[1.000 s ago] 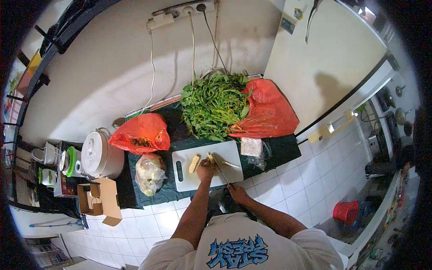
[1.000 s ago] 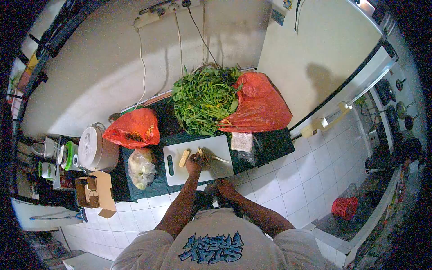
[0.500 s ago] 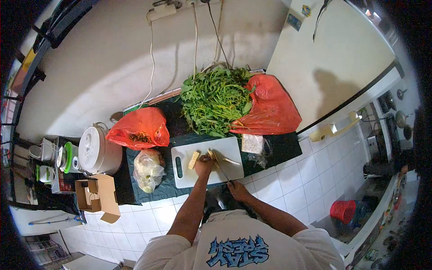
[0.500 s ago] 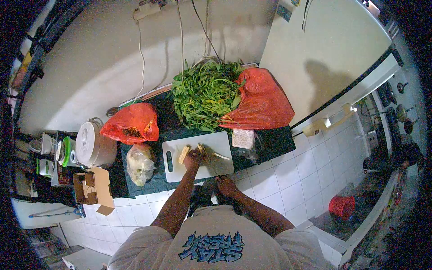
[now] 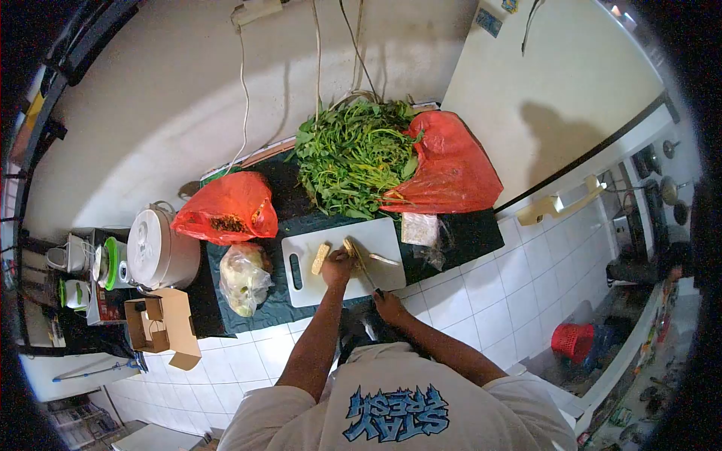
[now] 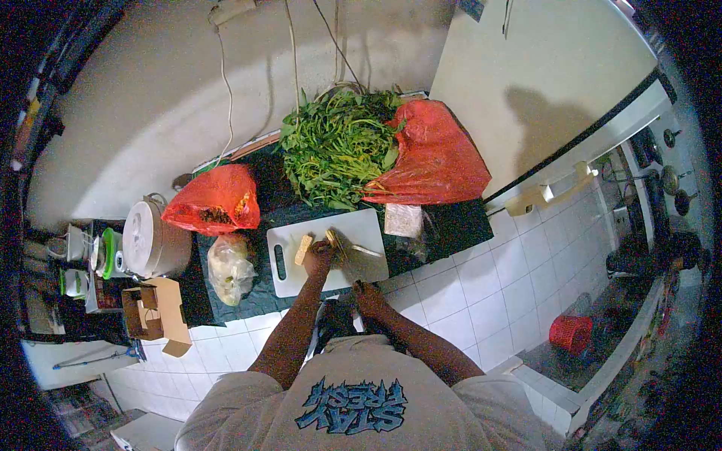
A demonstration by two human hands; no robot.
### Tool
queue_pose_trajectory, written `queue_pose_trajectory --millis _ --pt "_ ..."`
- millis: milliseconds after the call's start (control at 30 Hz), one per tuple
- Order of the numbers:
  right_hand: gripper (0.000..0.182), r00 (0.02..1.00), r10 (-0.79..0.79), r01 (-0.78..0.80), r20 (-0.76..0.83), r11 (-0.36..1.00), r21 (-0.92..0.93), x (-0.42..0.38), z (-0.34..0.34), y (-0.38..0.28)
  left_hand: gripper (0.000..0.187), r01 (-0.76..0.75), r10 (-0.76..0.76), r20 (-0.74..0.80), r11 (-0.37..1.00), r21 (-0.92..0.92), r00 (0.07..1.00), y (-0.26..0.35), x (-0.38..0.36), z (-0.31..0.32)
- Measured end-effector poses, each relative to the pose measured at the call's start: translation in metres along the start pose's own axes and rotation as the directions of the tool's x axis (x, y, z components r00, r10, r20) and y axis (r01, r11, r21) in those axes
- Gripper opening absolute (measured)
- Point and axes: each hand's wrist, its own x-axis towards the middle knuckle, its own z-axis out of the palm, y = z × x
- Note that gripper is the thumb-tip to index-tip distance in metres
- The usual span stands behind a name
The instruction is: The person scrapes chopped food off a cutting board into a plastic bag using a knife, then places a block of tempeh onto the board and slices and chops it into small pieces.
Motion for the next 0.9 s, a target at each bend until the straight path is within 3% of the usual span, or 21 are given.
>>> queue_pose_trajectory --millis 67,167,200,267,367,433,467,500,533,567,600,700,800,833,900 --pt "0.06 0.987 -0.148 0.147 -0.064 0.989 -0.017 -0.004 -0.003 0.004 0.042 -0.191 0.192 -0.055 0.981 0.024 0.98 -0.021 0.011 0.013" --pt "0.058 0.962 -0.25 0.257 -0.112 0.965 0.058 -0.007 -0.005 0.016 0.04 -0.224 0.238 -0.054 0.957 0.185 0.97 -0.028 0.014 0.017" --pt "0.055 0.995 0.037 -0.06 0.096 0.968 0.245 -0.006 -0.013 0.014 0.04 -0.282 0.285 -0.087 0.958 0.04 0.955 -0.042 0.02 0.025" --pt "0.052 0.898 0.277 -0.393 0.341 0.854 0.341 -0.012 -0.031 0.012 0.039 -0.222 0.227 -0.077 0.973 0.069 0.971 -0.017 0.006 0.013" --pt "0.048 0.887 0.101 -0.331 0.45 0.818 0.47 -0.017 -0.051 0.01 0.038 -0.152 0.156 -0.067 0.986 0.062 0.985 -0.011 0.004 0.012" --pt "0.048 0.614 0.426 -0.778 0.664 0.47 0.418 -0.016 -0.057 0.012 0.038 -0.14 0.142 -0.061 0.99 0.025 0.988 -0.012 0.002 0.013" --pt "0.048 0.618 0.425 -0.775 0.661 0.471 0.421 -0.018 -0.058 0.012 0.038 -0.113 0.114 -0.021 0.993 0.046 0.993 -0.012 0.003 0.012" --pt "0.049 0.817 0.328 -0.528 0.474 0.755 0.388 -0.02 -0.058 0.011 0.038 -0.087 0.087 0.015 0.994 0.068 0.996 -0.011 0.005 0.01" --pt "0.05 0.891 0.236 -0.377 0.388 0.861 0.342 -0.021 -0.057 0.01 0.038 -0.091 0.09 0.011 0.994 0.068 0.996 -0.01 0.005 0.006" --pt "0.051 0.945 0.14 -0.222 0.294 0.938 0.266 -0.022 -0.057 0.01 0.038 -0.096 0.099 0.042 0.992 -0.076 0.994 -0.013 0.002 0.003" --pt "0.055 0.948 0.171 -0.232 0.267 0.948 0.217 -0.028 -0.06 0.002 0.038 -0.093 0.112 0.074 0.971 -0.219 0.991 -0.019 0.001 0.002" --pt "0.061 0.951 0.216 -0.245 0.219 0.963 0.114 -0.033 -0.059 0.002 0.037 0.016 0.006 0.073 0.954 -0.299 0.997 -0.026 0.001 0.001" --pt "0.063 0.933 0.255 -0.273 0.253 0.961 0.038 -0.031 -0.056 0.011 0.038 -0.015 0.028 0.031 0.928 -0.373 0.999 -0.024 -0.011 -0.001" --pt "0.064 0.913 0.282 -0.3 0.294 0.954 0.017 -0.031 -0.055 0.011 0.038 -0.016 0.028 0.029 0.929 -0.37 0.999 -0.024 -0.011 -0.001" --pt "0.062 0.939 0.234 -0.262 0.253 0.961 0.084 -0.031 -0.046 0.011 0.039 -0.181 0.18 -0.025 0.966 -0.183 0.983 -0.017 -0.016 -0.001"
